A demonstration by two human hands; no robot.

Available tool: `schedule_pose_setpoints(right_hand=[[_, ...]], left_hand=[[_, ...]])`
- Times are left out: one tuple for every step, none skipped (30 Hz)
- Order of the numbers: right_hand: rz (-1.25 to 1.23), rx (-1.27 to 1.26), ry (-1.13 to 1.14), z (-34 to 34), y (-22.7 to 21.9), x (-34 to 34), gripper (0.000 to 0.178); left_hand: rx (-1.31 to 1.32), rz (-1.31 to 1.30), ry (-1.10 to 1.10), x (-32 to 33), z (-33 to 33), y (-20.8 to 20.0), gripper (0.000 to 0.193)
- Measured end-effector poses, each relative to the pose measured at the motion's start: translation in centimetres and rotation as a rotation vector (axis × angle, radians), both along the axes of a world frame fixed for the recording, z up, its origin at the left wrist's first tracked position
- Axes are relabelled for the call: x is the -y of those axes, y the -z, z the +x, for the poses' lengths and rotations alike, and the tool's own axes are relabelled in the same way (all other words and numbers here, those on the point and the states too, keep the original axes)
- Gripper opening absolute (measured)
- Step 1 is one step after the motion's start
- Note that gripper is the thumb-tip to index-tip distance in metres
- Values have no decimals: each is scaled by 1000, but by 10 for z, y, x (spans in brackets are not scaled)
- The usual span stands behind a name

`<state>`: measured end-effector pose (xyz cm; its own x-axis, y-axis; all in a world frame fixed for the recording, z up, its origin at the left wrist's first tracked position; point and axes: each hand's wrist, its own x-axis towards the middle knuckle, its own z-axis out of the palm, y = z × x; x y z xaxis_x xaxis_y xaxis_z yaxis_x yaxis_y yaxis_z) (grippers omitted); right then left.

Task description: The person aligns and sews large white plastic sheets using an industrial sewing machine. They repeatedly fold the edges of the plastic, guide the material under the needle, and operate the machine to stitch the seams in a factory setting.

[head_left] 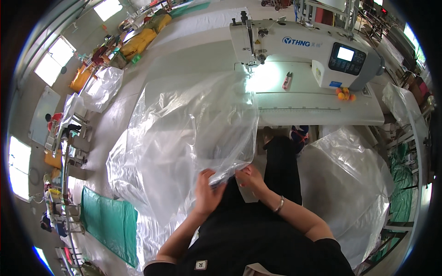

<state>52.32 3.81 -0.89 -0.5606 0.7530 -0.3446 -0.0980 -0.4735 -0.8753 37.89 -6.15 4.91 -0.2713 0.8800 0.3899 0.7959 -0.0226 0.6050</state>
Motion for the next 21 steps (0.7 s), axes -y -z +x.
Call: schedule_pose_setpoints(right_hand=[[-50,-55,60,-10,1,-1,29],[-102,-108,129,-18,10,-5,28],[-155,-166,193,-24,17,-7,26],[-123,-127,147,-28,24,-7,22],[-92,-92,115,-30,28,-7,19],[-61,-57,81,-30,31,-6,16],[-75,-5,47,-27,34,2,16],[-89,42,12,-26,32,14,15],[-106,89,-25,-25,28,24,15],[101,126,-73,-22,22,29,16],[302,166,-121,-17,14,35,16],[501,209,-171,-10,4,41,17],[515,202,-168,-4,-7,45,16],[531,196,-169,3,-21,50,16],[549,189,-167,10,-33,51,16],[581,201,-188,16,-42,52,15],[613,213,-205,22,-51,52,15],[645,225,-222,27,-58,51,14],[737,218,-211,29,-62,49,14],[828,211,-198,32,-67,47,14],[920,204,-185,33,-68,46,14]], left_hand=[[1,75,-17,-19,12,10,45],[-13,91,-34,-38,23,9,41],[-105,68,-27,-48,23,9,40],[-196,45,-23,-56,21,13,39],[-292,21,-5,-63,21,14,39],[-332,12,16,-61,19,10,33],[-328,-11,35,-52,14,9,30],[-330,-36,52,-39,6,10,27],[-332,-63,68,-30,-1,6,25],[-318,-76,122,-25,-7,-1,24],[-300,-95,176,-17,-8,-18,24],[-277,-115,229,-9,-7,-31,23],[-241,-123,273,-9,-6,-41,25],[-205,-129,314,-12,-6,-53,27],[-169,-132,357,-14,-5,-61,29],[-106,-169,375,-12,-2,-65,29],[-44,-205,397,-11,3,-69,30],[18,-241,418,-11,6,-70,30],[15,-284,436,-11,7,-67,31],[11,-327,455,-12,6,-61,33],[7,-370,473,-12,6,-58,34]])
